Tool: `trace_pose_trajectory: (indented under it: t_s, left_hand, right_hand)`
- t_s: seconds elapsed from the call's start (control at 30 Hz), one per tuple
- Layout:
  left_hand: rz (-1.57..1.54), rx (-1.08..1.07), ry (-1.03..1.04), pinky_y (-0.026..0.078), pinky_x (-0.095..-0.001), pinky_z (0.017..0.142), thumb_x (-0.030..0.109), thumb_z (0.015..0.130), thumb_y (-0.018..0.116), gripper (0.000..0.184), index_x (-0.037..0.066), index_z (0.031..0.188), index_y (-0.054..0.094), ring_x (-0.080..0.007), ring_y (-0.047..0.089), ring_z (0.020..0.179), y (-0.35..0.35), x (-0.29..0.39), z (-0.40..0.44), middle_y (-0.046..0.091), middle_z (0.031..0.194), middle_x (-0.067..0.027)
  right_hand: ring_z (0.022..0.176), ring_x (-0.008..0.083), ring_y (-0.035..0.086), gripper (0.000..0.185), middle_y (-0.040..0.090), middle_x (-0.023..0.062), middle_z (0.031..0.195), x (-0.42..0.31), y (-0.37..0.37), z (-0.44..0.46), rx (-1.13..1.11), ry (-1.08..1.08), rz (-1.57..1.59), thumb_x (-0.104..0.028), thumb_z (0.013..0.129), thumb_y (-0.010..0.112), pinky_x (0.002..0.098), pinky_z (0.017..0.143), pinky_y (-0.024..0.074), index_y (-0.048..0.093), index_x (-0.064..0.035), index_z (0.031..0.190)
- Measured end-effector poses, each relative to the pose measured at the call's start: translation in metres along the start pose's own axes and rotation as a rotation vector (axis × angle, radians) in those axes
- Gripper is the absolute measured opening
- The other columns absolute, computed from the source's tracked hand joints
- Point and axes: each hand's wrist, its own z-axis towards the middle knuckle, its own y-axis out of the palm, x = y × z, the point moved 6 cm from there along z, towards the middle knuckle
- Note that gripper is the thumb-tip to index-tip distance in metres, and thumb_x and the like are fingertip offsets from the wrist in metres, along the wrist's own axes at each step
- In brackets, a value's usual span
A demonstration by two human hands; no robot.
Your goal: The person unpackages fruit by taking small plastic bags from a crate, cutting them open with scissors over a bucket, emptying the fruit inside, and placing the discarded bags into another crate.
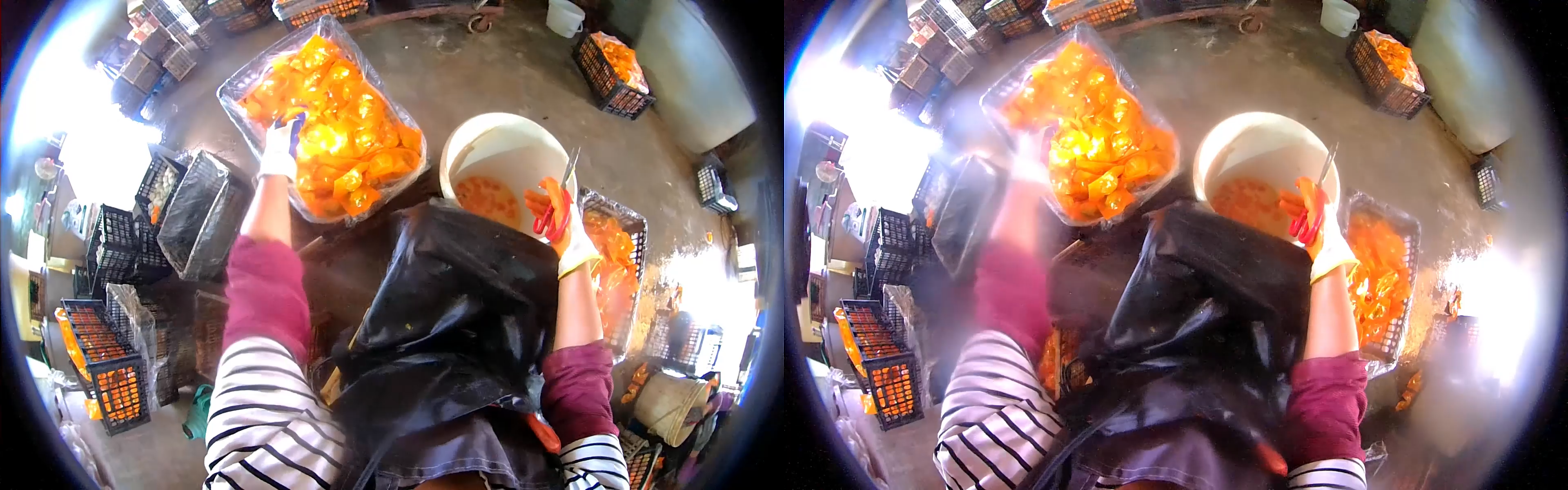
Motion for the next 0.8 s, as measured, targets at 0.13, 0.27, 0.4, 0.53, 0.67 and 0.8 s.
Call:
trace_pose_trajectory:
  t_s: [0.13, 0.27, 0.4, 0.53, 0.67, 0.8]
  left_hand:
    - [0.249, -0.216, -0.071, 0.051, -0.0263, 0.075, 0.018, 0.088, 0.064, 0.028, 0.002, 0.110, 0.065, -0.0163, 0.063, 0.086, -0.022, 0.007, 0.011, 0.067, 0.102, -0.0067]
    - [-0.195, 0.056, -0.367, 0.051, -0.0274, 0.079, 0.024, 0.090, 0.062, 0.030, 0.002, 0.111, 0.063, -0.0180, 0.064, 0.093, -0.006, 0.043, -0.003, 0.065, 0.108, -0.0081]
    - [-0.508, 0.194, -0.344, 0.051, -0.0270, 0.081, 0.022, 0.094, 0.057, 0.029, 0.002, 0.114, 0.062, -0.0188, 0.063, 0.092, 0.019, 0.061, -0.020, 0.065, 0.111, -0.0096]
    - [-0.132, 0.258, -0.245, 0.047, -0.0297, 0.087, 0.022, 0.094, 0.054, 0.037, 0.001, 0.125, 0.055, -0.0210, 0.059, 0.100, 0.012, 0.018, -0.005, 0.062, 0.115, -0.0143]
    - [0.850, 0.309, -0.077, 0.046, -0.0398, 0.092, 0.026, 0.089, 0.060, 0.049, 0.003, 0.131, 0.050, -0.0326, 0.058, 0.107, -0.014, -0.040, -0.003, 0.059, 0.119, -0.0212]
    - [1.024, -0.012, 0.172, 0.040, -0.0439, 0.099, 0.030, 0.085, 0.064, 0.050, 0.009, 0.129, 0.053, -0.0366, 0.051, 0.117, 0.034, 0.036, -0.036, 0.055, 0.127, -0.0174]
  right_hand:
    - [0.092, 0.0271, 0.064, 0.046, 0.065, 0.0226, 0.108, 0.001, 0.003, 0.005, -0.025, 0.046, 0.018, -0.039, 0.091, 0.060, 0.0338, 0.083, 0.0488, 0.050, -0.0039, 0.119]
    - [0.091, 0.0252, 0.063, 0.043, 0.065, 0.0202, 0.109, 0.006, 0.004, 0.002, 0.000, 0.079, 0.024, -0.038, 0.091, 0.060, 0.0302, 0.075, 0.0475, 0.050, -0.0059, 0.119]
    - [0.092, 0.0246, 0.063, 0.045, 0.065, 0.0185, 0.108, 0.013, 0.002, 0.003, 0.026, 0.118, -0.016, -0.039, 0.091, 0.061, 0.0323, 0.074, 0.0472, 0.049, -0.0071, 0.120]
    - [0.090, 0.0243, 0.063, 0.050, 0.065, 0.0174, 0.107, 0.008, 0.011, -0.004, 0.055, 0.045, -0.211, -0.041, 0.090, 0.062, 0.0291, 0.063, 0.0466, 0.048, -0.0078, 0.125]
    - [0.086, 0.0260, 0.065, 0.048, 0.065, 0.0179, 0.108, 0.010, 0.010, -0.008, 0.054, 0.107, -0.120, -0.043, 0.097, 0.049, 0.0273, 0.061, 0.0459, 0.046, -0.0085, 0.130]
    - [0.084, 0.0267, 0.066, 0.047, 0.065, 0.0213, 0.109, 0.016, 0.004, 0.005, 0.024, 0.100, -0.102, -0.042, 0.097, 0.047, 0.0276, 0.063, 0.0475, 0.048, -0.0075, 0.129]
